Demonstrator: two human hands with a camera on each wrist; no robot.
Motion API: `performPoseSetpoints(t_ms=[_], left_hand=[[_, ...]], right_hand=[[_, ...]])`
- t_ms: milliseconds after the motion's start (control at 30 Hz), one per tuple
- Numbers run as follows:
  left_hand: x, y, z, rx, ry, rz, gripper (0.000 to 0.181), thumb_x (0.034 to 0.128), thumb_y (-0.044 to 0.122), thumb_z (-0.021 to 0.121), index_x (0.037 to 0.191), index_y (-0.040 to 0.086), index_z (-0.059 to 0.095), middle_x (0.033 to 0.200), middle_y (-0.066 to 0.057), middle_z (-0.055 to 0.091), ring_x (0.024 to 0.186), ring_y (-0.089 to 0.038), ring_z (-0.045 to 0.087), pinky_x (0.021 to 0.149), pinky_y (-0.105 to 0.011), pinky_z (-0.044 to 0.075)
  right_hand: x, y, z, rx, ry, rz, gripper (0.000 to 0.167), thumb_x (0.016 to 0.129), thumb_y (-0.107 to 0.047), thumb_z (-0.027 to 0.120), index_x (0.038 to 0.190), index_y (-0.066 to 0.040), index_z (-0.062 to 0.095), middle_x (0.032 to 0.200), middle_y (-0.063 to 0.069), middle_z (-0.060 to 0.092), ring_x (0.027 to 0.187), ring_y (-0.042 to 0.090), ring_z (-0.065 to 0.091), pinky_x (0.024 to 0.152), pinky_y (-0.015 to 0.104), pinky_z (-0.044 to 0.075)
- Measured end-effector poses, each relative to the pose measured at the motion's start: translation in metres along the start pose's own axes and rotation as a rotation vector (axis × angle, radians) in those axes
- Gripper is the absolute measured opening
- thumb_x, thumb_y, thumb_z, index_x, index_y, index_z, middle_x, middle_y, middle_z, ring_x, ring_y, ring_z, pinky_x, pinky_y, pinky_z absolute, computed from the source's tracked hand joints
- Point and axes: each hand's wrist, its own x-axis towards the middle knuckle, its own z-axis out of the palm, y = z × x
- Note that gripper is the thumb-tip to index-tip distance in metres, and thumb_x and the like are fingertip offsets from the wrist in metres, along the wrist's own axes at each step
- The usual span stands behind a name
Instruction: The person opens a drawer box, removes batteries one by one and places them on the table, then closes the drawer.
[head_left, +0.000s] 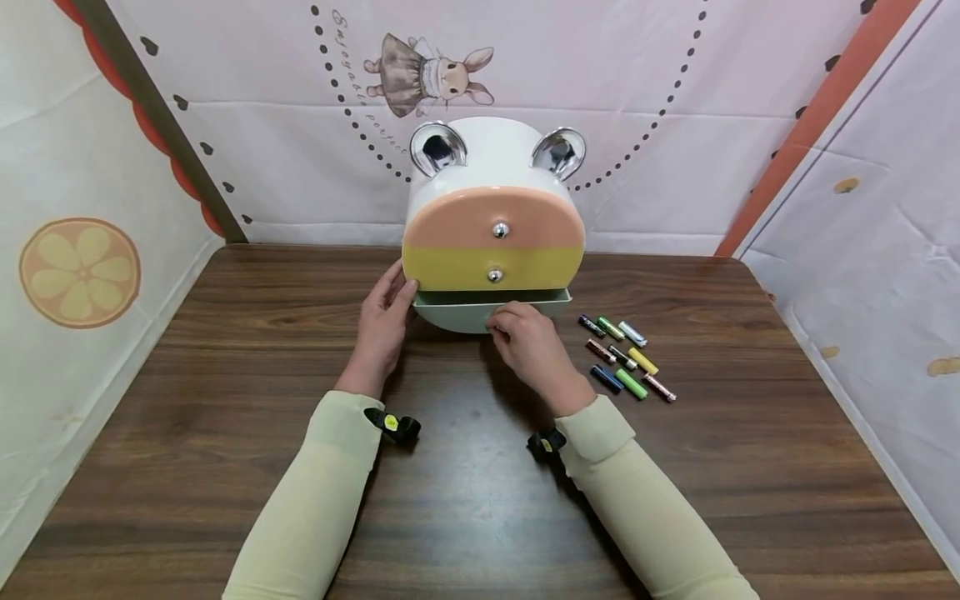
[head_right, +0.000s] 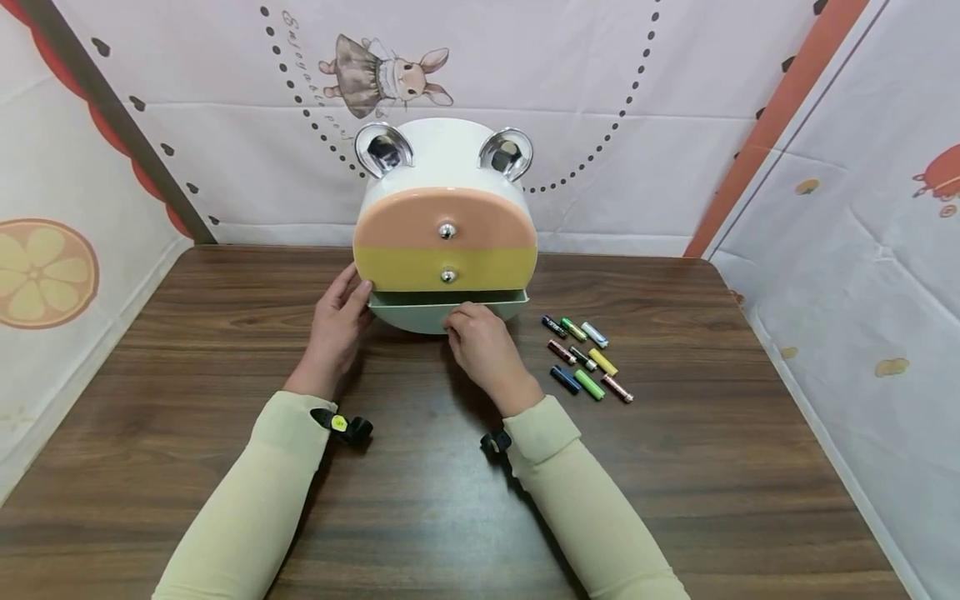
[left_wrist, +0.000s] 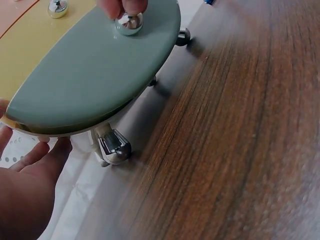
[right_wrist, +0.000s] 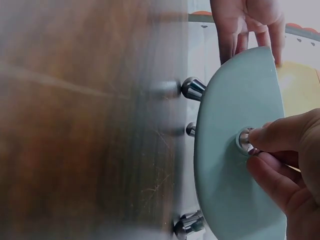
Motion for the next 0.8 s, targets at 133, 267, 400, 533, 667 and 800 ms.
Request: performPoseSetpoints(t_ms=[133, 267, 400, 533, 667, 800], left_hand=[[0.008, -0.012, 0.0, -0.021, 0.008, 0.021, 0.049, 0.0972, 0.035, 0.054, 0.145, 0.033, 0.044, 0.15, 0.003, 0.045, 0.136, -0.015, 0.044, 0.111, -0.043, 0.037], [0.011, -0.016, 0.002, -0.035, 0.013, 0.029, 0.049, 0.0961, 0.036, 0.055, 0.144, 0.033, 0.046, 0.149, 0.002, 0.046, 0.136, -0.016, 0.044, 0.112, -0.045, 0.036], [0.011, -0.018, 0.004, -0.055, -0.003, 0.026, 0.05, 0.0959, 0.035, 0.056, 0.144, 0.031, 0.045, 0.149, 0.0, 0.046, 0.135, -0.018, 0.045, 0.11, -0.046, 0.038], [0.01, -0.019, 0.004, -0.067, -0.009, 0.013, 0.05, 0.0969, 0.032, 0.054, 0.146, 0.029, 0.044, 0.15, 0.0, 0.045, 0.134, -0.018, 0.046, 0.108, -0.044, 0.041], [0.011, -0.018, 0.0, -0.064, 0.009, 0.025, 0.049, 0.0974, 0.031, 0.053, 0.146, 0.028, 0.044, 0.15, -0.004, 0.045, 0.132, -0.019, 0.048, 0.107, -0.045, 0.042], [0.012, -0.018, -0.002, -0.064, 0.018, 0.022, 0.048, 0.0971, 0.031, 0.054, 0.145, 0.029, 0.045, 0.15, -0.002, 0.045, 0.132, -0.018, 0.048, 0.106, -0.044, 0.042]], right_hand=[[0.005, 0.004, 0.001, 0.001, -0.004, 0.007, 0.007, 0.085, -0.004, 0.069, 0.088, -0.006, 0.075, 0.095, 0.005, 0.07, 0.09, 0.021, 0.065, 0.08, 0.033, 0.054], [0.008, 0.009, 0.002, -0.006, -0.005, 0.018, 0.007, 0.085, -0.004, 0.069, 0.088, -0.007, 0.075, 0.094, 0.005, 0.07, 0.09, 0.021, 0.065, 0.08, 0.033, 0.054], [0.011, 0.014, 0.004, -0.016, -0.003, 0.032, 0.006, 0.086, -0.005, 0.069, 0.088, -0.007, 0.075, 0.094, 0.005, 0.069, 0.089, 0.021, 0.064, 0.081, 0.034, 0.054], [0.014, 0.016, 0.006, -0.007, -0.008, 0.033, 0.007, 0.086, -0.006, 0.069, 0.089, -0.007, 0.075, 0.094, 0.005, 0.069, 0.089, 0.021, 0.064, 0.081, 0.034, 0.054], [0.018, 0.015, 0.008, -0.012, 0.003, 0.013, 0.007, 0.087, -0.006, 0.068, 0.089, -0.006, 0.074, 0.094, 0.005, 0.068, 0.09, 0.022, 0.063, 0.081, 0.034, 0.054], [0.019, 0.014, 0.01, -0.02, 0.012, 0.009, 0.007, 0.087, -0.005, 0.068, 0.089, -0.007, 0.074, 0.094, 0.005, 0.068, 0.089, 0.022, 0.063, 0.081, 0.034, 0.053]])
